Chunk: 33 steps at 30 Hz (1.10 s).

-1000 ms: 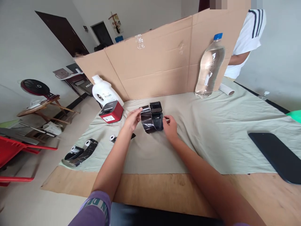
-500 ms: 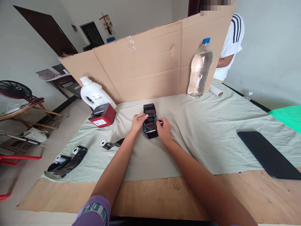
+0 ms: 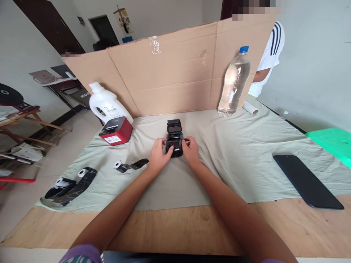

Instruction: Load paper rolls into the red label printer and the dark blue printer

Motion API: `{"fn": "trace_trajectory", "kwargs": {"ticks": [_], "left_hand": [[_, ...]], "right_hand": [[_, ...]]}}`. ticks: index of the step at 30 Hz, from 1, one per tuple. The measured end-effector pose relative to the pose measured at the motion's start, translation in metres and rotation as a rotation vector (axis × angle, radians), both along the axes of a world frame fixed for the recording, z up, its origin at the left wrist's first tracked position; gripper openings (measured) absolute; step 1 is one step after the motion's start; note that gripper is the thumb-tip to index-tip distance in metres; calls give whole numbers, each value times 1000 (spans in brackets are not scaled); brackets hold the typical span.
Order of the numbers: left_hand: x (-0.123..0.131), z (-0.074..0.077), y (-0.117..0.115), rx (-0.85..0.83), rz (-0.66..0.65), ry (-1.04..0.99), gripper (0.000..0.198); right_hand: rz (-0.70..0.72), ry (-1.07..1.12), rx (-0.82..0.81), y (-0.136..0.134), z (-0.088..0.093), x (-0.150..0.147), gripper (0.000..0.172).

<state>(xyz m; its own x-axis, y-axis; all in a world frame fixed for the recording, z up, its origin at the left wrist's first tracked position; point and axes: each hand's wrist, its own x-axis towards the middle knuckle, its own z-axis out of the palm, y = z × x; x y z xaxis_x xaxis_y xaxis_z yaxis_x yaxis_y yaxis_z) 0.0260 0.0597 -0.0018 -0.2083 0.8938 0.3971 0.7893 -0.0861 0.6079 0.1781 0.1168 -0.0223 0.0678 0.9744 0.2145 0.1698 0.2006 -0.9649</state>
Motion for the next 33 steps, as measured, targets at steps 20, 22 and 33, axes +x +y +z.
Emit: {"fn": "trace_trajectory", "kwargs": {"ticks": [20,22,33], "left_hand": [[-2,-24,-33,-134,-186,-446,53],[-3,-24,-33,-159,-215,-449,48],[-3,-15,-39,-274,-258,-288,37]], "right_hand": [[258,-26,-223,85,31,-3,60],[285,33,-215,91,33,-15,56],[539,-121,-152,76,49,-7,23]]}}
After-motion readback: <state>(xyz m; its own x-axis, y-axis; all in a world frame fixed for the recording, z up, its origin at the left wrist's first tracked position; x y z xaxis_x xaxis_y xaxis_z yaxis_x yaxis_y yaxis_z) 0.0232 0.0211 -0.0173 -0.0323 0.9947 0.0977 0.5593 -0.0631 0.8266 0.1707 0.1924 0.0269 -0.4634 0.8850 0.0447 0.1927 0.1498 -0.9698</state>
